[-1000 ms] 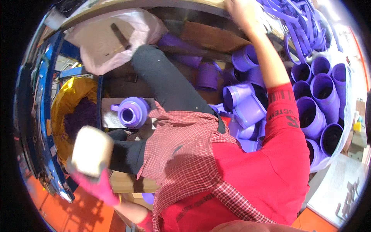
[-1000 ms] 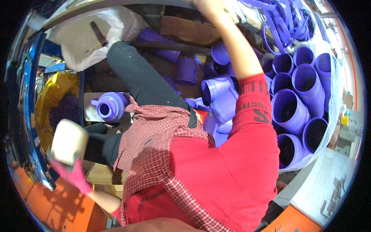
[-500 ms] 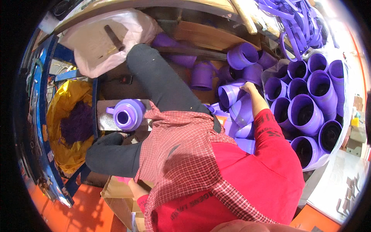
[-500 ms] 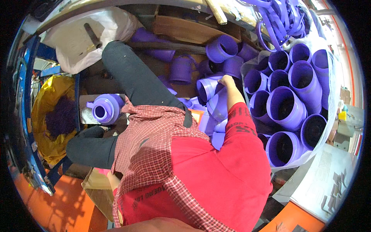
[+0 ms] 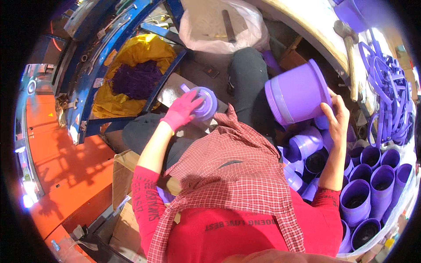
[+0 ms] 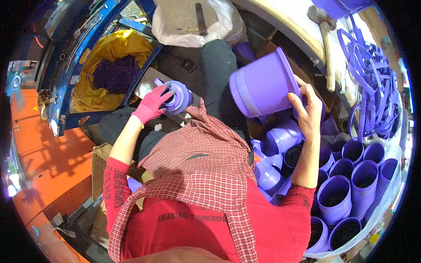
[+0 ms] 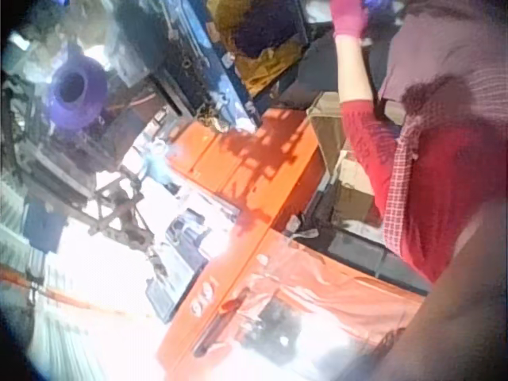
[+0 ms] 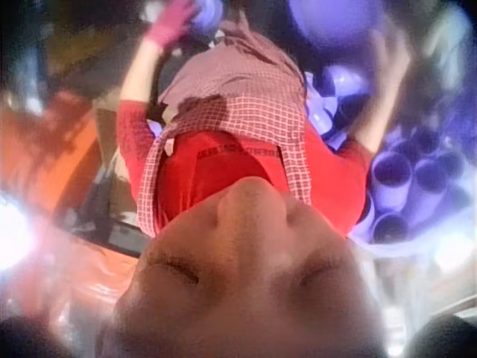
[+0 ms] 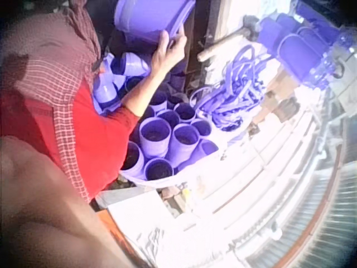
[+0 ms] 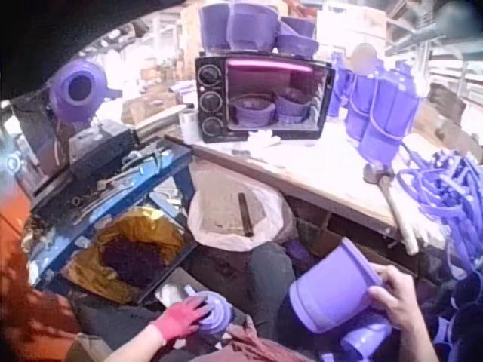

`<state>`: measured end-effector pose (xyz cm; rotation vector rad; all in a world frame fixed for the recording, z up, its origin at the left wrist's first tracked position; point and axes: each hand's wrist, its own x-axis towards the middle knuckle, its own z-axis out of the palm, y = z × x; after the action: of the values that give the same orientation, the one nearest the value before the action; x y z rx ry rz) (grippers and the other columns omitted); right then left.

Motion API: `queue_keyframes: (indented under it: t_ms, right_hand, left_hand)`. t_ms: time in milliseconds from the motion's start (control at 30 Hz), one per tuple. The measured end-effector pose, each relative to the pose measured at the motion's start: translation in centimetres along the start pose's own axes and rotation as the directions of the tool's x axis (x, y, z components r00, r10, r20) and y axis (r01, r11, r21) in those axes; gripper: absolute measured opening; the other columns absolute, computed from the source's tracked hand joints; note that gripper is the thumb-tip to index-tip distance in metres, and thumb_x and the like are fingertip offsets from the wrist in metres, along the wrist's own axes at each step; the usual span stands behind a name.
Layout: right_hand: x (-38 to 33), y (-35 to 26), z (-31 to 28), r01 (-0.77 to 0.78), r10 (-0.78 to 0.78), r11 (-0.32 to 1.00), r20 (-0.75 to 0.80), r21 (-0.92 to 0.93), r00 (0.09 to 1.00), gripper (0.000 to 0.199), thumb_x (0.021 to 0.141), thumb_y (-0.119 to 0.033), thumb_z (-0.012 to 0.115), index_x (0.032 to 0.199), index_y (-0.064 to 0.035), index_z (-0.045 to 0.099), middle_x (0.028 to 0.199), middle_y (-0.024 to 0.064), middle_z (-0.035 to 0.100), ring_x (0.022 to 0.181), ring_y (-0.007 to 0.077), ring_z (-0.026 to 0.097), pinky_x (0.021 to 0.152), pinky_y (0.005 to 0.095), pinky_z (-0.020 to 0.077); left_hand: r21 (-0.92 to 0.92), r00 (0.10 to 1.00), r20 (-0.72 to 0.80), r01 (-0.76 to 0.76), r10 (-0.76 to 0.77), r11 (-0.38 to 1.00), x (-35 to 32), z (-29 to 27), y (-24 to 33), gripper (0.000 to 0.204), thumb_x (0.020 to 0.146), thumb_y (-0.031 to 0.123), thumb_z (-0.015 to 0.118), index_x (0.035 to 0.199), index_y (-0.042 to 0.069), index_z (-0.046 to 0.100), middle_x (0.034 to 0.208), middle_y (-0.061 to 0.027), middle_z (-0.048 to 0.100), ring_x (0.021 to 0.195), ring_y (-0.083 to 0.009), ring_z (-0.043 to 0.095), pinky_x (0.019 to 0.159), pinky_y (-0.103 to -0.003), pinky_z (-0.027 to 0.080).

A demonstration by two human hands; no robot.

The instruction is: The person assembles purple plastic watering cans by retrieving molded parts from a machine, attaching handles, and using a hammer to tap components into place. The person repeatedly picks up parts, aligns them, and secures them before placing the finished cans into a cardboard box.

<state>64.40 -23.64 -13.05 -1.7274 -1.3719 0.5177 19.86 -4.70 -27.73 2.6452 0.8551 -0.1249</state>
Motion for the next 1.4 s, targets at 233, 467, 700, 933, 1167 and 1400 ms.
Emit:
queue_keyframes:
  t_ms: [233,467,700,933,1167,1400]
  right_hand:
    - [5.8,-0.4,9.9,0.168,-0.1,0.871,-0.168,0.461,0.981,0.016,0.092,-0.012,0.068,0.098,-0.0031,0.056,0.121,0.0122,0.064,0.105,0.0153,0.056,0.097,0.0311,0.0414]
    - [7.8,-3.1,14.8,0.352,-0.292,0.763,-0.197,0.541,0.936,0.013,0.096,-0.008,0.061,0.095,-0.0067,0.048,0.1,0.0056,0.058,0.086,0.0102,0.05,0.082,0.0259,0.0415]
    - [6.1,-3.8,13.5,0.462,-0.384,0.655,-0.263,0.599,0.885,0.022,0.093,-0.014,0.067,0.094,-0.0064,0.046,0.101,0.013,0.058,0.091,0.0164,0.051,0.084,0.0315,0.0401]
    - [4.9,-3.3,12.2,0.58,-0.514,0.567,-0.298,0.586,0.804,0.025,0.094,-0.018,0.068,0.097,-0.0049,0.047,0.105,0.0187,0.063,0.098,0.024,0.059,0.093,0.0405,0.045]
    - [4.8,-2.4,13.6,0.532,-0.403,0.667,-0.347,0.522,0.847,0.025,0.094,-0.02,0.069,0.094,-0.0065,0.048,0.087,0.0062,0.056,0.079,0.0141,0.052,0.077,0.0315,0.0447]
    - [3.7,-1.6,14.5,0.234,-0.197,0.635,-0.138,0.736,0.971,0.023,0.094,-0.019,0.07,0.094,-0.0068,0.051,0.097,0.0037,0.059,0.085,0.0085,0.049,0.077,0.0245,0.0397]
  left_hand:
    - [-0.943,0.669,-0.315,-0.141,-0.673,0.302,-11.0,-1.3,-2.8,0.092,0.079,0.034,0.078,0.151,-0.001,0.032,0.149,-0.0146,0.044,0.136,-0.0241,0.042,0.113,-0.036,0.034]
    - [-0.906,0.557,-0.414,-0.331,-0.72,0.264,-15.3,6.2,0.1,0.047,0.092,0.003,0.061,0.139,0.001,0.052,0.142,-0.0118,0.051,0.13,-0.0242,0.049,0.108,-0.036,0.039]
    - [-0.909,0.617,-0.412,-0.332,-0.671,0.253,-13.8,4.4,0.7,0.032,0.106,0.011,0.044,0.134,0.002,0.056,0.133,-0.0058,0.058,0.118,-0.0177,0.055,0.099,-0.034,0.047]
    - [-0.908,0.596,-0.051,-0.362,-0.801,-0.212,-12.9,3.4,0.4,0.044,0.107,0.036,0.041,0.136,0.004,0.054,0.123,-0.0036,0.064,0.109,-0.0145,0.06,0.097,-0.032,0.048]
    - [-0.894,0.549,-0.1,-0.416,-0.83,-0.168,-12.3,2.1,1.0,0.051,0.106,0.04,0.045,0.141,0.004,0.05,0.136,-0.004,0.057,0.121,-0.0136,0.053,0.107,-0.032,0.039]
    - [-0.61,0.524,-0.338,-0.755,-0.781,-0.242,-11.2,-3.9,1.6,0.05,0.102,0.03,0.052,0.144,0.003,0.045,0.139,-0.0072,0.054,0.128,-0.0206,0.051,0.113,-0.039,0.034]
